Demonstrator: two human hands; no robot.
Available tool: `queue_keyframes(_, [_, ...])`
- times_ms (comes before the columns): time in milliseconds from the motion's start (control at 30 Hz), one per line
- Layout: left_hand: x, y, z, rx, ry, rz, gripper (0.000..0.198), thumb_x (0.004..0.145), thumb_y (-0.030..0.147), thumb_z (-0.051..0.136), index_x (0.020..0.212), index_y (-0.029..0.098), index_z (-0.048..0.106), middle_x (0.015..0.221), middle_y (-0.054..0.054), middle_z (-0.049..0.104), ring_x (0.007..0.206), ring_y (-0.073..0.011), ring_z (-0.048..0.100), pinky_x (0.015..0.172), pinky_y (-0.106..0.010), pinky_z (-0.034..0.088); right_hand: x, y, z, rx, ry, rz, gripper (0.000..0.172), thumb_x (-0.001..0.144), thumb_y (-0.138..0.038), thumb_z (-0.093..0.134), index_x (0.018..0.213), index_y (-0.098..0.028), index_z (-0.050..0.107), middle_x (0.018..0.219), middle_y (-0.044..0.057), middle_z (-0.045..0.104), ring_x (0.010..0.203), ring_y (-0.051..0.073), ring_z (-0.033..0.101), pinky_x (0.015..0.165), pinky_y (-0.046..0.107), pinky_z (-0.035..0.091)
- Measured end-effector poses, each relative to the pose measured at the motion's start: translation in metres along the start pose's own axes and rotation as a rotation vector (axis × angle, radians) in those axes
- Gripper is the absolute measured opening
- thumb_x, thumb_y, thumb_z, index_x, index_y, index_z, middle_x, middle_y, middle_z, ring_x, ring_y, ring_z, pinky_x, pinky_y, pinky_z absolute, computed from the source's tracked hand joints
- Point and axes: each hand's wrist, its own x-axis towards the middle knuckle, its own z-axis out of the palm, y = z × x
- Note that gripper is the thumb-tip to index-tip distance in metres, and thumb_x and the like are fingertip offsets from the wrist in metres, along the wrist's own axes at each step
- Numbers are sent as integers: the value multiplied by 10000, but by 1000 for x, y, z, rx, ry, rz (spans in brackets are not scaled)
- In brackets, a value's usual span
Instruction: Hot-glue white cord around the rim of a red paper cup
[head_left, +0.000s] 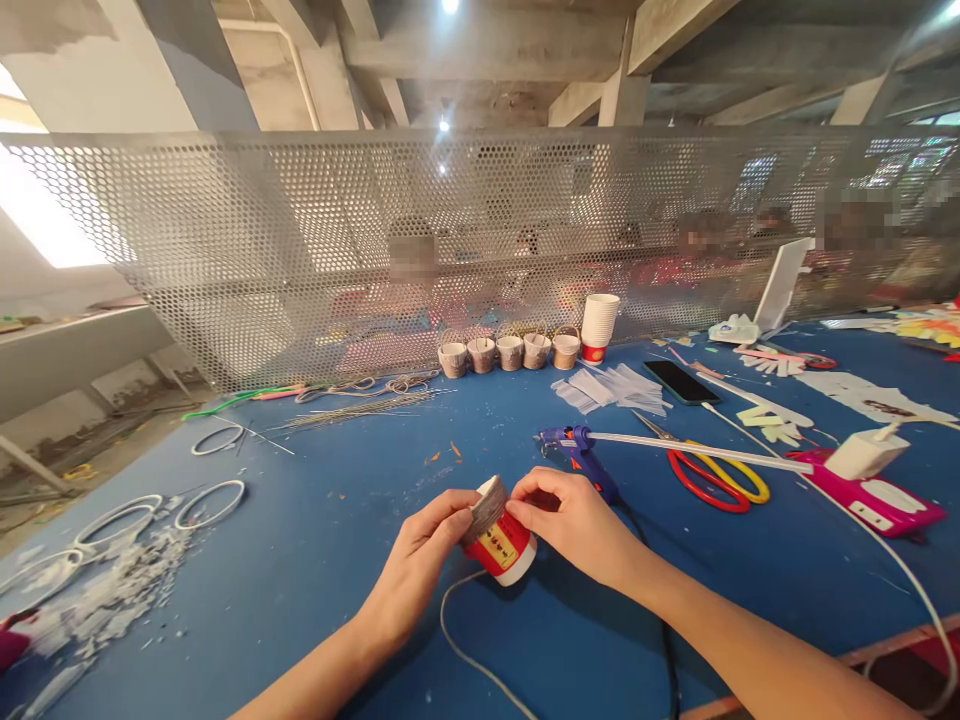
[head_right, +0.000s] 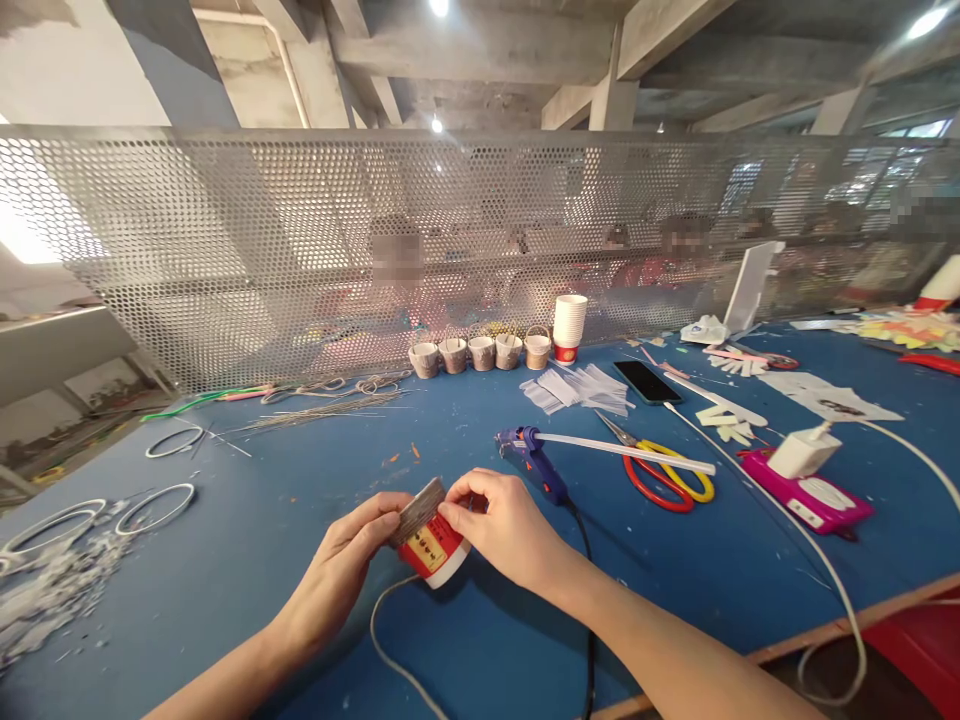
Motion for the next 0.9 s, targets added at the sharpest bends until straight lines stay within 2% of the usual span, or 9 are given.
queue_keyframes(267, [1,9,4,-107,-68,-65,223,836,357,553,873,162,654,836,-28,656,718,-173,617,711,-291,503,0,6,-2,-143,96,-144,137,842,-162,559,714,-188,601,711,-9,601,648,116,566,596,217,443])
queue_keyframes(367, [0,10,7,-98,-42,-87,211,837,356,549,860,164,634,828,-16,656,637,-158,643,678,-288,506,-3,5,-2,-182,109,-187,137,854,-162,551,731,-196,601,718,-6,593,656,119,569,598,217,445])
queue_keyframes(500, [-2,12,10,-92,8,-99,199,832,338,550,854,160,636,809,-22,671,706,-182,677,720,-289,505,-6,-1,-2,-245,121,-257,163,863,-162,540,720,-200,609,691,-5,573,643,123,555,589,221,433])
queue_keyframes(733, [-1,15,13,-99,-6,-108,170,791,305,580,830,153,646,825,-38,687,750,-181,658,733,-289,515,-6,-1,-3,-209,102,-192,164,879,-193,531,733,-196,607,705,-5,570,652,124,553,604,225,441])
queue_keyframes(900, [-2,14,15,-6,22,-56,136,742,271,625,818,158,623,765,-14,657,683,-148,591,642,-249,490,-7,1,-3,-194,93,-198,155,877,-197,531,739,-200,602,718,-7,580,665,121,565,616,221,451])
